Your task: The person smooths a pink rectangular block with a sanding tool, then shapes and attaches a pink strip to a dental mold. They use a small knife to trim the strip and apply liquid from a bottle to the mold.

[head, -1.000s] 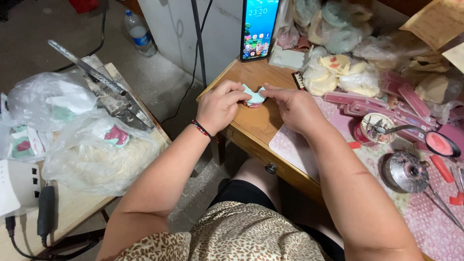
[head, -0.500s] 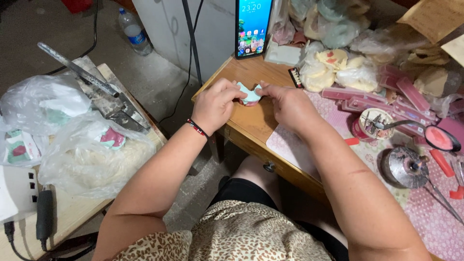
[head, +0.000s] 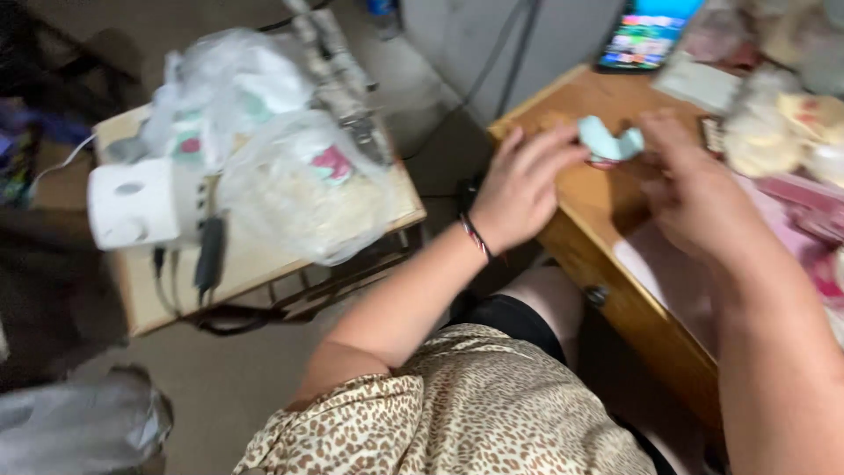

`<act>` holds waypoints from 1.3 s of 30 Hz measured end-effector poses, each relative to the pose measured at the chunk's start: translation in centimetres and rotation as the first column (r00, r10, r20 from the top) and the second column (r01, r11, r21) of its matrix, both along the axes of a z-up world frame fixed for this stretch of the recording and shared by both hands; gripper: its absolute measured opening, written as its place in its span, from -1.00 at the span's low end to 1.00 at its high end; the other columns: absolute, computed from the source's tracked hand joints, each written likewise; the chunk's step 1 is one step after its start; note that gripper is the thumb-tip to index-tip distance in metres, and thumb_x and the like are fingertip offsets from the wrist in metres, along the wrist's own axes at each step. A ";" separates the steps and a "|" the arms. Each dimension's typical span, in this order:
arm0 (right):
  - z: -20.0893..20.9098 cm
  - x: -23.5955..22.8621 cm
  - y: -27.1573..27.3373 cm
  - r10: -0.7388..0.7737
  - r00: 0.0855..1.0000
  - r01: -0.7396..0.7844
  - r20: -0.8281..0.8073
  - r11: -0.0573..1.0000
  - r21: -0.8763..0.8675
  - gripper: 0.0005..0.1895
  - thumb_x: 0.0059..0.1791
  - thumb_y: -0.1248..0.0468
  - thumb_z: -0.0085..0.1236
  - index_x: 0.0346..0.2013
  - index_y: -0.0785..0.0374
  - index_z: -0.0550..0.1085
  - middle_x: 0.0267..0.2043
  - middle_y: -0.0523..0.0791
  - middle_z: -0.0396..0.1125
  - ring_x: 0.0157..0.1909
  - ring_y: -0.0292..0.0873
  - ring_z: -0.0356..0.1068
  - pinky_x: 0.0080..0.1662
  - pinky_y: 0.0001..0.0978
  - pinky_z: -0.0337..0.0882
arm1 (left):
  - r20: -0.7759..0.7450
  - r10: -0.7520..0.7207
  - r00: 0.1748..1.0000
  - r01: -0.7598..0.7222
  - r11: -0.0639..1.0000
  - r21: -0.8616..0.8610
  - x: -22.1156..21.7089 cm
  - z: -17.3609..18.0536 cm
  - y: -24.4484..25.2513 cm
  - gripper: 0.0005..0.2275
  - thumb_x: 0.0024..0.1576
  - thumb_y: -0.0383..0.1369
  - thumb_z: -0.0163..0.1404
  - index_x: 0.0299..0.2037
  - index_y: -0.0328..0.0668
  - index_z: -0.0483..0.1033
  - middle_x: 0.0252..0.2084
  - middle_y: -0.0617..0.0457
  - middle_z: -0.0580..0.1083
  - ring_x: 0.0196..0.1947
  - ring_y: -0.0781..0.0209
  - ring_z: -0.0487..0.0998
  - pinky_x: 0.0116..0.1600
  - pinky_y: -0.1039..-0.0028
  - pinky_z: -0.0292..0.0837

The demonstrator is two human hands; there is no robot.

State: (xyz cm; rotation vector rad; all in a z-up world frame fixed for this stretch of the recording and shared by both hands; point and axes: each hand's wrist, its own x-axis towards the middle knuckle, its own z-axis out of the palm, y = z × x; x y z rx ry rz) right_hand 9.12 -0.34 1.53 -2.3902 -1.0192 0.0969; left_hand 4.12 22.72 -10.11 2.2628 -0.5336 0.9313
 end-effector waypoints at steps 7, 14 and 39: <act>-1.9 -6.7 2.1 -0.161 0.924 0.080 0.346 0.968 0.237 -0.53 0.12 0.64 0.08 0.33 0.50 0.58 0.09 0.16 0.49 -0.08 0.08 0.41 0.11 -0.13 0.35 | -0.049 0.141 0.989 -0.146 0.984 -0.104 -11.0 -2.6 9.8 -0.72 0.22 -0.43 -0.03 0.13 -0.03 0.54 0.18 0.03 0.53 0.14 0.02 0.59 0.23 0.06 0.47; -4.2 -11.8 7.4 0.049 0.938 -0.135 0.342 0.963 0.232 -0.71 0.05 0.44 0.26 0.08 0.31 0.58 0.03 0.05 0.49 0.02 0.06 0.48 0.11 -0.11 0.47 | -0.588 0.668 0.456 -0.729 0.659 0.184 -11.8 0.0 23.3 -0.56 0.16 0.00 0.09 0.15 -0.03 0.45 0.08 0.01 0.54 0.17 -0.04 0.41 0.29 0.11 0.20; -3.6 -15.1 -4.3 -0.127 0.907 0.038 0.402 0.974 0.224 -0.81 0.03 0.42 0.18 -0.05 0.27 0.54 -0.11 -0.03 0.52 -0.16 -0.04 0.50 -0.09 -0.29 0.50 | -0.257 0.479 0.840 -0.542 0.767 -0.344 -11.5 -3.2 26.9 -0.66 0.22 -0.55 0.16 0.18 -0.21 0.41 0.12 -0.07 0.44 0.04 0.06 0.51 0.24 0.35 0.34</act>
